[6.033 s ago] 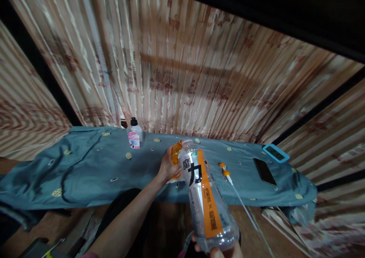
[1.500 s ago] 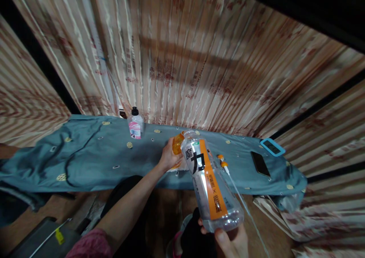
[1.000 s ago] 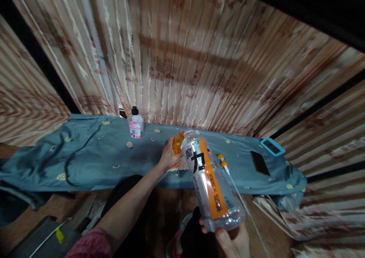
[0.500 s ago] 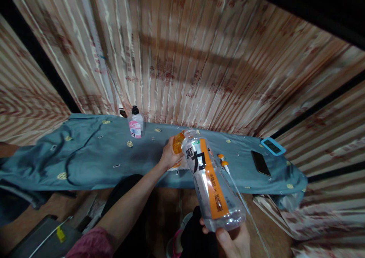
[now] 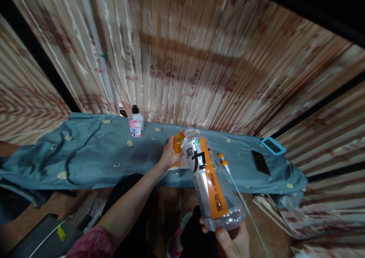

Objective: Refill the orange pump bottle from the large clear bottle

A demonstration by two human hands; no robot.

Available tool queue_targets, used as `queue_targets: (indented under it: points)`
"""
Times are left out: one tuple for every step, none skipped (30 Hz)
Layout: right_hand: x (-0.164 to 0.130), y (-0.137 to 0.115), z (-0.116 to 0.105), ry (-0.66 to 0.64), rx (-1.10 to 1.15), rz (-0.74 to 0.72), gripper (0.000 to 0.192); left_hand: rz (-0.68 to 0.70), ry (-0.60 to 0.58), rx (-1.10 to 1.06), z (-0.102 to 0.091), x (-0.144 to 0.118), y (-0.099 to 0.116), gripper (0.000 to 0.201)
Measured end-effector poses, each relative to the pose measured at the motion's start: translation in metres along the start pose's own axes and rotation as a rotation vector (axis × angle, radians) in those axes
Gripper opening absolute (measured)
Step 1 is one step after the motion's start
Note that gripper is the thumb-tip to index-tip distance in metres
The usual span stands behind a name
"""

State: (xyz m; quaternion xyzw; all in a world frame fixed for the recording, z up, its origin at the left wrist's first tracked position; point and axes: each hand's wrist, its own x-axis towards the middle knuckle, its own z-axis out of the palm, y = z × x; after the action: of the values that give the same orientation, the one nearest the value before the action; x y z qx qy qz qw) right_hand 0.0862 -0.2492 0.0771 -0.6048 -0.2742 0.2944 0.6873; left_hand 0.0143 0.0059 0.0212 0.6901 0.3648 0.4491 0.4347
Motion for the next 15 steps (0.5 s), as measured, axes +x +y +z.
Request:
queue_targets:
  points:
    - [0.0002, 0.0001, -0.0002, 0.004, -0.003, 0.003, 0.034, -0.004, 0.003, 0.001, 0.0001, 0.0000, 0.0001, 0.059]
    - [0.0004, 0.0003, -0.0007, 0.008, -0.014, 0.003, 0.033, -0.004, 0.005, 0.000, 0.0002, -0.0001, 0.0002, 0.060]
    - [0.0007, 0.0006, -0.0013, 0.012, -0.028, -0.002, 0.033, -0.003, 0.003, -0.001, 0.0003, -0.0001, 0.0003, 0.059]
    - [0.0010, 0.0009, -0.0019, 0.016, -0.044, -0.008, 0.034, -0.002, -0.001, -0.004, 0.0003, -0.0001, 0.0004, 0.059]
    - [0.0012, 0.0012, -0.0025, 0.020, -0.057, -0.017, 0.034, -0.003, -0.004, -0.007, 0.0003, -0.0001, 0.0004, 0.059]
    - [0.0014, 0.0014, -0.0029, 0.020, -0.066, -0.025, 0.033, -0.004, -0.006, -0.007, 0.0003, 0.0000, 0.0005, 0.059]
    - [0.0015, 0.0015, -0.0031, 0.019, -0.070, -0.031, 0.034, -0.003, -0.006, -0.005, 0.0004, 0.0001, 0.0004, 0.059]
    - [0.0015, 0.0015, -0.0031, 0.016, -0.072, -0.033, 0.034, 0.000, -0.003, -0.001, 0.0005, 0.0002, 0.0003, 0.059]
    - [0.0014, 0.0013, -0.0027, 0.013, -0.070, -0.031, 0.034, 0.005, -0.001, 0.002, 0.0006, 0.0003, 0.0002, 0.060]
    - [0.0012, 0.0010, -0.0022, 0.008, -0.062, -0.026, 0.035, 0.009, 0.001, 0.003, 0.0007, 0.0004, -0.0001, 0.060]
    - [0.0010, 0.0007, -0.0016, 0.003, -0.048, -0.018, 0.035, 0.013, 0.000, 0.003, 0.0009, 0.0004, -0.0004, 0.059]
    - [0.0007, 0.0003, -0.0010, -0.001, -0.028, -0.010, 0.035, 0.016, -0.003, 0.002, 0.0010, 0.0004, -0.0007, 0.059]
    - [0.0005, -0.0001, -0.0005, -0.003, -0.007, -0.004, 0.035, 0.015, -0.003, -0.001, 0.0011, 0.0004, -0.0010, 0.059]
    - [0.0003, -0.0004, -0.0002, -0.004, 0.009, 0.002, 0.034, 0.014, -0.002, -0.005, 0.0011, 0.0004, -0.0014, 0.060]
    - [0.0002, -0.0007, -0.0002, -0.004, 0.012, 0.003, 0.034, 0.012, 0.000, -0.008, 0.0011, 0.0003, -0.0017, 0.060]
